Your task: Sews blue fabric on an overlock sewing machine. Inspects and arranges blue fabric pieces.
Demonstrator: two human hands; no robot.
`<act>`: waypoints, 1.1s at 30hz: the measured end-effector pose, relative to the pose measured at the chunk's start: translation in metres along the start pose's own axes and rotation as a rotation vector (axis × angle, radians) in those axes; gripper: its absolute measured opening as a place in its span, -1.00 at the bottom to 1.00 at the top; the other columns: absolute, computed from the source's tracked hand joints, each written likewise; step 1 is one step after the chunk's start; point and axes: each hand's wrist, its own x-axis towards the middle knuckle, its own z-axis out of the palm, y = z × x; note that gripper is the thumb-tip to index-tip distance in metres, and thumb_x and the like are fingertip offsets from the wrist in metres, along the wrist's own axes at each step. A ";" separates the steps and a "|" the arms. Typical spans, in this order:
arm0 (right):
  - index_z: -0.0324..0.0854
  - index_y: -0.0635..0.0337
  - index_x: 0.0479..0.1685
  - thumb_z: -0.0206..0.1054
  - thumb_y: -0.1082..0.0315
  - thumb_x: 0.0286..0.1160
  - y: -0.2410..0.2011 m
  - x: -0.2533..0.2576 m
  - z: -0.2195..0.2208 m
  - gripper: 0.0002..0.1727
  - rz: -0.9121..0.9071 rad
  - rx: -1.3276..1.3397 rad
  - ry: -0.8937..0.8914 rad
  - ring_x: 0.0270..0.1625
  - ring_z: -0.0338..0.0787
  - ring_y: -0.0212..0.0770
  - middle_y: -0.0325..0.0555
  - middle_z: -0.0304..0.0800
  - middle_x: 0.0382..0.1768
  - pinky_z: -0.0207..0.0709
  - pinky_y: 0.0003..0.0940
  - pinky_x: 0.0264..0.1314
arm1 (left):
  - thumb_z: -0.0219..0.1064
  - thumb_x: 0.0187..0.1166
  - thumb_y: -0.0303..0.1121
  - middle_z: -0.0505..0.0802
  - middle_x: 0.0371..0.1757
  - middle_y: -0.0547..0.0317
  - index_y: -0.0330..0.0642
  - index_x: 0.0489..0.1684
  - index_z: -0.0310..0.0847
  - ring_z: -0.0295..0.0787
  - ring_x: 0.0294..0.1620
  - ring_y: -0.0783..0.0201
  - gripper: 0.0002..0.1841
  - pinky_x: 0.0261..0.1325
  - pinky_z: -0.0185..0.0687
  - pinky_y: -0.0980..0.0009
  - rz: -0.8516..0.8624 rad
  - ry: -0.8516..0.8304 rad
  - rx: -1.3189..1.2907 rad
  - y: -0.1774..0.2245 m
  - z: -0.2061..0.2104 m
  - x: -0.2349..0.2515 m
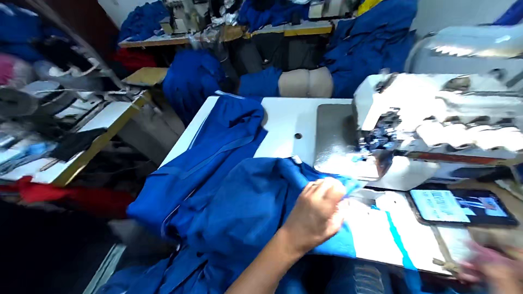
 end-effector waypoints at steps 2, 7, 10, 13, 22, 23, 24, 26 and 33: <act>0.66 0.56 0.13 0.15 0.38 0.74 -0.007 0.023 0.029 -0.65 -0.149 -0.275 -0.012 -0.06 0.81 -0.16 0.27 0.79 -0.04 0.72 -0.29 0.01 | 0.29 0.55 -0.44 0.74 -0.29 0.17 -0.23 -0.31 0.68 0.74 -0.20 0.37 -0.91 -0.09 0.74 0.47 -0.052 0.092 0.011 -0.005 -0.011 0.007; 0.81 0.18 -0.14 0.28 0.12 0.56 -0.019 0.078 0.079 -0.68 -0.475 -0.574 0.089 -0.46 0.81 -0.10 -0.07 0.81 -0.39 0.70 -0.17 -0.48 | 0.27 0.61 -0.40 0.72 -0.32 0.17 -0.23 -0.32 0.56 0.68 -0.23 0.47 -0.88 -0.08 0.64 0.62 -0.056 0.122 0.041 -0.021 -0.026 0.015; 0.82 0.12 -0.11 0.26 0.15 0.55 -0.031 0.100 0.093 -0.71 -0.557 -0.637 0.043 -0.53 0.80 -0.10 -0.09 0.75 -0.46 0.65 -0.17 -0.61 | 0.28 0.60 -0.40 0.73 -0.29 0.14 -0.24 -0.33 0.56 0.70 -0.19 0.46 -0.87 -0.05 0.65 0.62 -0.035 0.139 0.015 -0.023 -0.021 0.013; 0.81 0.11 -0.05 0.31 0.20 0.53 -0.036 0.113 0.103 -0.75 -0.607 -0.652 -0.015 -0.45 0.83 -0.11 -0.10 0.79 -0.37 0.67 -0.19 -0.56 | 0.27 0.61 -0.40 0.72 -0.29 0.15 -0.23 -0.32 0.54 0.69 -0.17 0.47 -0.88 -0.02 0.63 0.64 -0.022 0.134 0.010 -0.021 -0.021 0.011; 0.83 0.13 -0.09 0.25 0.28 0.56 -0.038 0.127 0.117 -0.76 -0.678 -0.513 -0.064 -0.45 0.78 -0.12 -0.11 0.77 -0.39 0.58 -0.19 -0.58 | 0.23 0.74 -0.34 0.71 -0.17 0.17 -0.16 -0.21 0.48 0.69 -0.05 0.43 -0.87 0.09 0.64 0.56 0.106 0.079 -0.018 -0.014 -0.026 0.008; 0.82 0.10 -0.07 0.25 0.25 0.60 -0.036 0.123 0.112 -0.76 -0.576 -0.397 -0.092 -0.39 0.81 -0.21 -0.18 0.80 -0.34 0.65 -0.25 -0.47 | 0.22 0.76 -0.32 0.69 -0.14 0.17 -0.14 -0.18 0.46 0.67 -0.03 0.43 -0.87 0.10 0.63 0.56 0.120 0.087 -0.022 -0.012 -0.027 0.008; 0.82 0.06 -0.06 0.26 0.22 0.63 -0.033 0.117 0.106 -0.77 -0.402 -0.183 -0.137 -0.39 0.77 -0.38 -0.30 0.81 -0.34 0.64 -0.42 -0.40 | 0.22 0.76 -0.32 0.68 -0.11 0.17 -0.14 -0.17 0.46 0.67 0.00 0.43 -0.87 0.13 0.63 0.54 0.127 0.109 -0.039 -0.011 -0.026 0.008; 0.66 -0.08 -0.13 0.26 0.04 0.67 -0.029 0.100 0.092 -0.79 0.074 0.419 -0.318 -0.70 0.40 -0.63 -0.45 0.55 -0.60 0.29 -0.73 -0.70 | 0.25 0.74 -0.33 0.71 -0.07 0.18 -0.13 -0.17 0.48 0.71 0.09 0.40 -0.89 0.23 0.69 0.46 0.112 0.160 -0.123 -0.005 -0.019 0.002; 0.60 -0.09 -0.11 0.35 0.43 0.40 0.000 0.023 0.055 -0.81 0.431 0.574 -0.239 -0.75 0.40 -0.70 -0.57 0.74 -0.54 0.29 -0.72 -0.76 | 0.09 0.82 -0.36 0.83 0.19 -0.16 -0.41 -0.13 0.73 0.72 0.39 0.14 -0.68 0.54 0.57 0.28 0.031 -0.057 -0.449 0.016 -0.010 -0.023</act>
